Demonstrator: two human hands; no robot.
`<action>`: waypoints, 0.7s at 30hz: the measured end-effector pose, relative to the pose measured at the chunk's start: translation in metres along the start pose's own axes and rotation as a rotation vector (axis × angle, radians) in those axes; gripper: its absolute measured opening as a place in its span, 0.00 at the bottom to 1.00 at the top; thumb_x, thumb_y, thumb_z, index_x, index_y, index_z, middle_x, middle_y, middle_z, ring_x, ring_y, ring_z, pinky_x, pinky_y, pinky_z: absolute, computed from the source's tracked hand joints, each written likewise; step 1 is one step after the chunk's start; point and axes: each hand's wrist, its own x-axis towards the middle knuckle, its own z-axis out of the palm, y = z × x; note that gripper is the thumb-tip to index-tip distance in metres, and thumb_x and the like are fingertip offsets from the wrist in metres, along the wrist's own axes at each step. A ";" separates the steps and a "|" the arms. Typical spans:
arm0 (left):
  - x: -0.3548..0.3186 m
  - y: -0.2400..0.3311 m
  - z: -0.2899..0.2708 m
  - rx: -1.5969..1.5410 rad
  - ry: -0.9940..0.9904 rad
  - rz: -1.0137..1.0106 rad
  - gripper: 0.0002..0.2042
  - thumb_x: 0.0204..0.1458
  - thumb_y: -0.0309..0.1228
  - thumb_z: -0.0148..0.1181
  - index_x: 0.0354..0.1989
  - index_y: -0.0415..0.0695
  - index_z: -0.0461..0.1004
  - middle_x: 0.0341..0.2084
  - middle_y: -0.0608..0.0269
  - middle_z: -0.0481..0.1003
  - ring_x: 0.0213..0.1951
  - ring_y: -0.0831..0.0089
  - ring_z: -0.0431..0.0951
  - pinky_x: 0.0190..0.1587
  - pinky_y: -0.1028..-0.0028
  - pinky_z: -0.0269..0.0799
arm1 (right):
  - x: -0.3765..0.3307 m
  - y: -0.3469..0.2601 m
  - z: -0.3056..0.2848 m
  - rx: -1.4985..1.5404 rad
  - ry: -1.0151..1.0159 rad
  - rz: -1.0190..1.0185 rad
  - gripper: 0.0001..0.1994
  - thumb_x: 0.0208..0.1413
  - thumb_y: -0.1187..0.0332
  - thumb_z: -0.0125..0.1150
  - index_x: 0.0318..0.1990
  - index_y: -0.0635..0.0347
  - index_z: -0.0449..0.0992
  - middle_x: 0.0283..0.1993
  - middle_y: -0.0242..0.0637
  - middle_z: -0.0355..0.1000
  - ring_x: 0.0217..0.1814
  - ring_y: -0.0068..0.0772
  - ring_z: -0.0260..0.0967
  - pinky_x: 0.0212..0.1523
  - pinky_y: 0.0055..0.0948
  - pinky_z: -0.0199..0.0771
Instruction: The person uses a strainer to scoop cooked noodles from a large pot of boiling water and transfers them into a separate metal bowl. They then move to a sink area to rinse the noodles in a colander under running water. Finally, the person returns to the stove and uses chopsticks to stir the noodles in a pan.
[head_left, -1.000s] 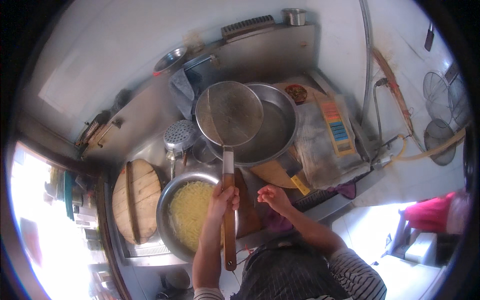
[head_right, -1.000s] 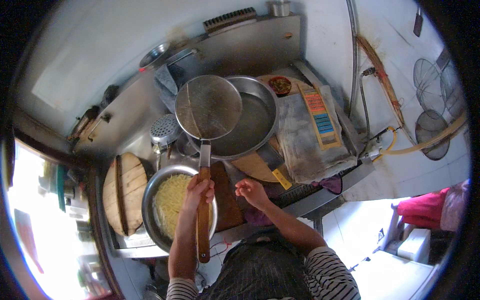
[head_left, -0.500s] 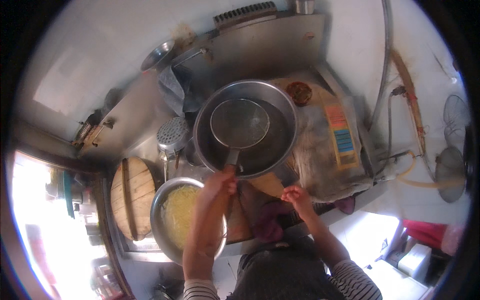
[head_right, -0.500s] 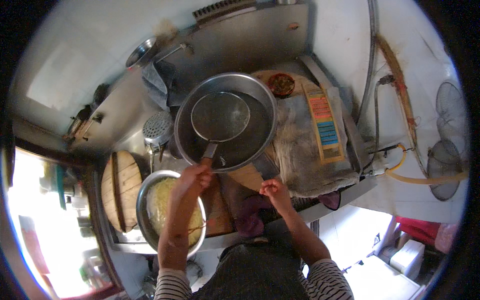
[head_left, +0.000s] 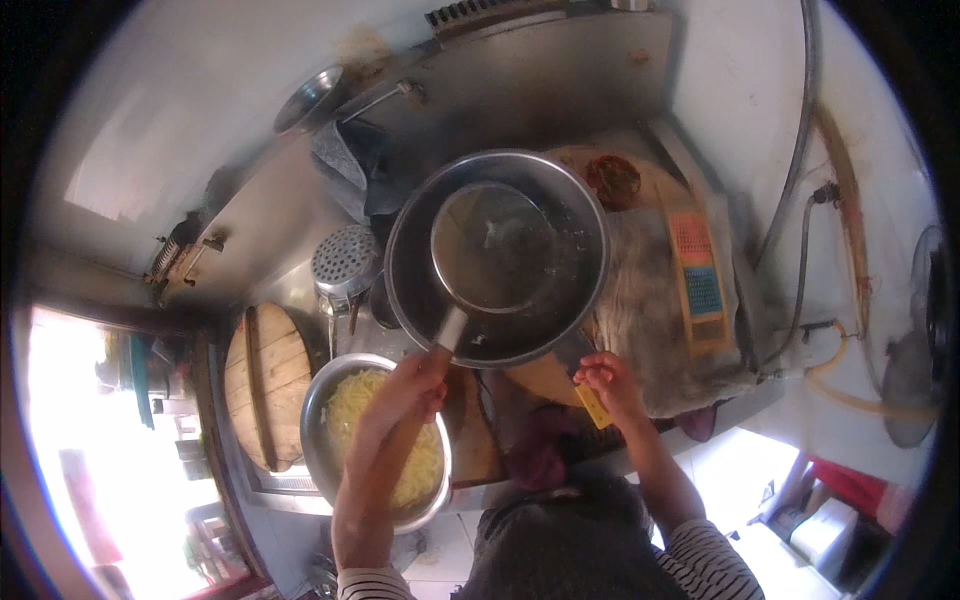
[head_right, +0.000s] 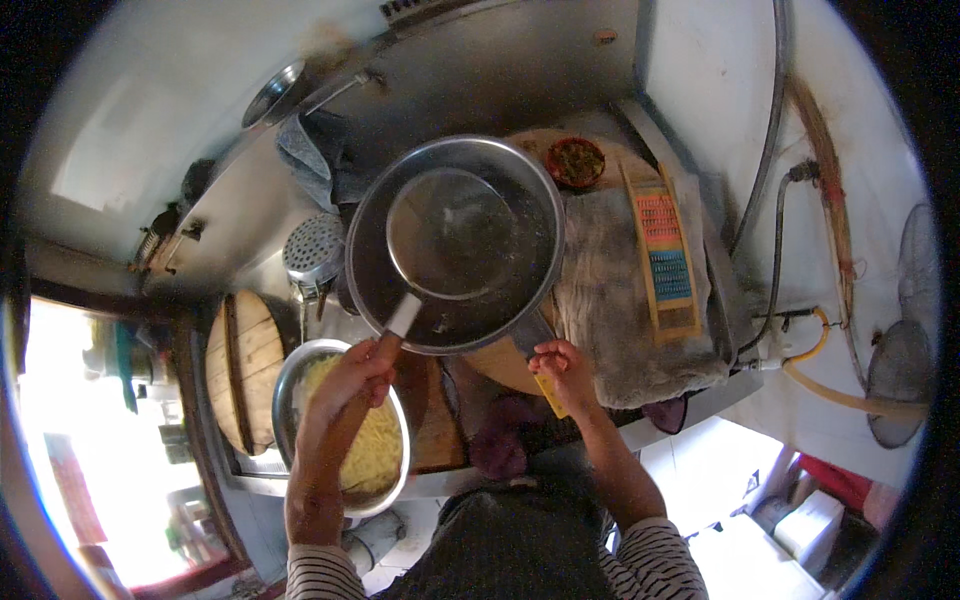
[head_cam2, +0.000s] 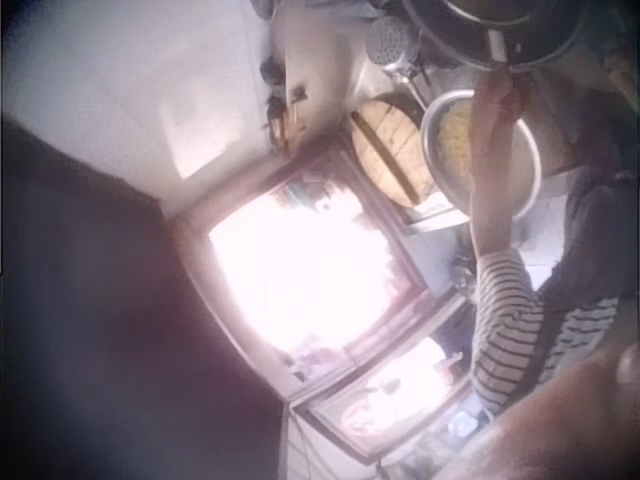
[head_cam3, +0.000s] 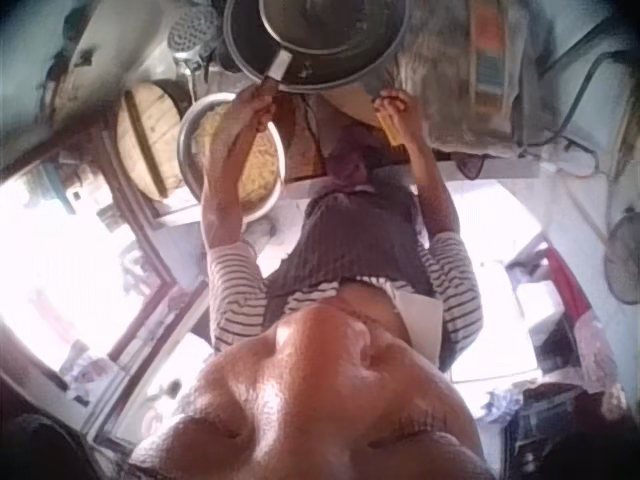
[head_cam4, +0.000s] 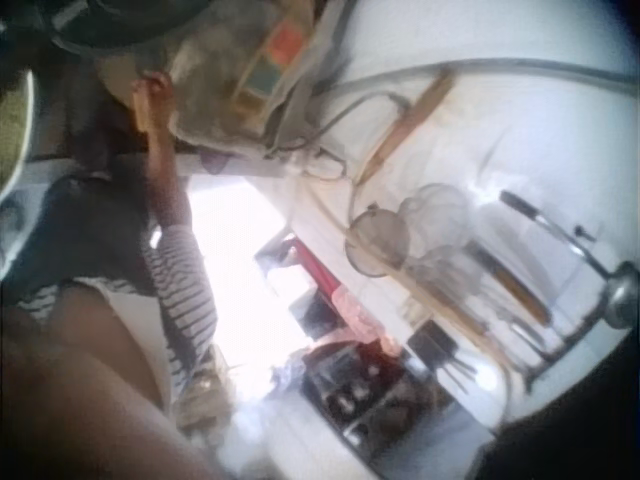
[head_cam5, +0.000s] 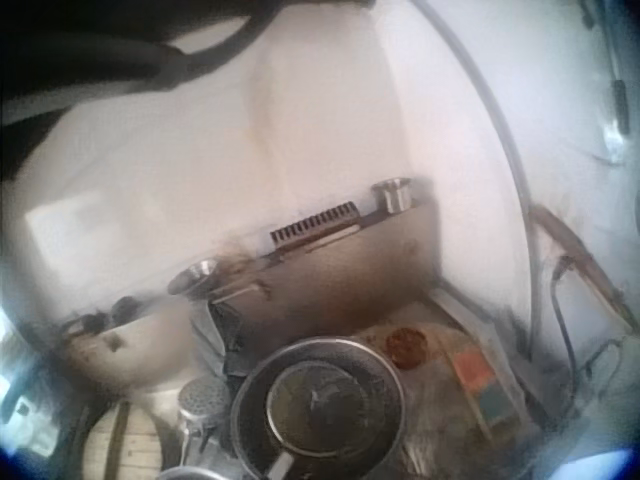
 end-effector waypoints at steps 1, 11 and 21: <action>-0.002 -0.003 0.010 0.258 0.150 0.082 0.11 0.51 0.26 0.49 0.43 0.43 0.60 0.20 0.59 0.69 0.13 0.71 0.67 0.14 0.74 0.63 | -0.001 0.001 0.000 -0.021 -0.014 0.004 0.09 0.55 0.72 0.52 0.41 0.66 0.68 0.33 0.37 0.71 0.35 0.27 0.71 0.41 0.27 0.72; -0.004 -0.084 0.070 1.050 0.859 0.819 0.33 0.45 0.22 0.53 0.63 0.50 0.52 0.28 0.52 0.70 0.26 0.57 0.72 0.27 0.63 0.68 | 0.036 -0.046 0.025 0.088 0.237 -0.068 0.17 0.59 0.60 0.50 0.47 0.63 0.62 0.36 0.36 0.66 0.35 0.27 0.70 0.37 0.30 0.74; -0.002 -0.140 0.079 1.009 0.815 0.632 0.35 0.47 0.24 0.51 0.65 0.57 0.46 0.27 0.46 0.68 0.27 0.50 0.72 0.28 0.56 0.67 | 0.095 -0.041 0.017 -0.568 0.323 -0.085 0.20 0.60 0.58 0.44 0.50 0.68 0.58 0.34 0.43 0.64 0.27 0.35 0.66 0.23 0.37 0.69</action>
